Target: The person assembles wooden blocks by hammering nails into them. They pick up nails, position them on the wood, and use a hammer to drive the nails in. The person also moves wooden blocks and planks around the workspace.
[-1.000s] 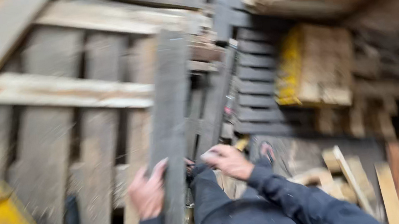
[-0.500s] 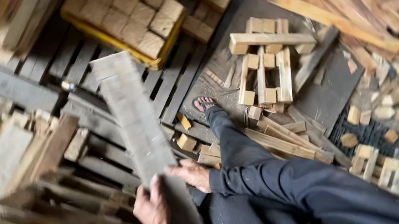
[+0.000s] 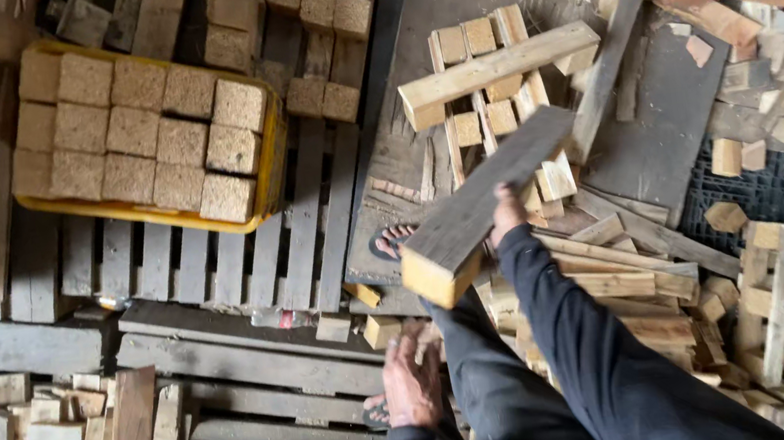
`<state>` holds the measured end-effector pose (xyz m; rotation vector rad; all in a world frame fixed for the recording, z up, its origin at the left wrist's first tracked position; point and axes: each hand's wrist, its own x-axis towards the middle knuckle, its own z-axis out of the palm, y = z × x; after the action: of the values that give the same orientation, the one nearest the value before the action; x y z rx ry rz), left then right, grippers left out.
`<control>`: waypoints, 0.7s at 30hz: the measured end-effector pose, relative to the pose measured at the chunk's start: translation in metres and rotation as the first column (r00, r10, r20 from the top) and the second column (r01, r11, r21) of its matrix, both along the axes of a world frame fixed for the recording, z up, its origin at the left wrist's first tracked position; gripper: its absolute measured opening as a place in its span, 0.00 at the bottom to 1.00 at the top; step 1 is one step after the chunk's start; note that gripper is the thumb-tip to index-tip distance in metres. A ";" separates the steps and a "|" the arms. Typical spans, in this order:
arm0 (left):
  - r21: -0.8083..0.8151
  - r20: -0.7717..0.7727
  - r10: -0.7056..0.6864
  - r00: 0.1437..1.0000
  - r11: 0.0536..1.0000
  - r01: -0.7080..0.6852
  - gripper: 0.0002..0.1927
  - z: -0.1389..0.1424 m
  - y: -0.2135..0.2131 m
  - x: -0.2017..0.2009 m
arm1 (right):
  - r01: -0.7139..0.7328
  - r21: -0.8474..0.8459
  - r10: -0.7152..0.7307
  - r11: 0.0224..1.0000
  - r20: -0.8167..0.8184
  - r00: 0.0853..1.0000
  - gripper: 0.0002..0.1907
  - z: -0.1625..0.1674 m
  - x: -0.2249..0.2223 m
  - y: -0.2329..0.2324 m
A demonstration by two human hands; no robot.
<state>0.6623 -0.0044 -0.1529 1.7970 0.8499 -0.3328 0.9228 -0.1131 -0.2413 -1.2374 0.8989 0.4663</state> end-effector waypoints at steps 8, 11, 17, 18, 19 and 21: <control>-0.126 -0.323 -0.085 0.943 0.991 0.047 0.22 -0.037 0.014 0.028 | -0.475 -0.360 0.420 0.803 -0.224 0.880 0.19 -0.014 0.096 -0.019; -0.123 -0.276 -0.035 0.961 0.992 0.001 0.23 -0.033 0.018 0.013 | -0.597 -0.280 0.589 0.752 -0.120 0.799 0.13 -0.003 0.069 0.001; 0.005 -0.074 0.087 0.993 0.996 -0.087 0.21 0.002 0.033 -0.023 | -0.822 -0.081 0.811 0.564 -0.138 0.569 0.10 0.035 -0.055 0.085; 0.030 -0.007 0.132 0.991 0.991 -0.132 0.21 0.009 0.034 -0.034 | -0.860 -0.057 0.852 0.507 -0.115 0.510 0.11 0.043 -0.080 0.098; 0.027 -0.004 0.177 0.984 0.984 -0.177 0.21 0.015 0.037 -0.044 | -0.910 -0.067 0.893 0.410 -0.173 0.415 0.11 0.050 -0.107 0.112; 0.006 -0.014 0.259 0.966 0.966 -0.259 0.22 0.029 0.037 -0.076 | -0.967 -0.045 0.953 0.251 -0.165 0.255 0.10 0.065 -0.163 0.129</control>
<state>0.5860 0.0331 -0.1235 1.6645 1.0830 -0.1745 0.7600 0.0159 -0.1763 -1.8520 0.0793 1.5184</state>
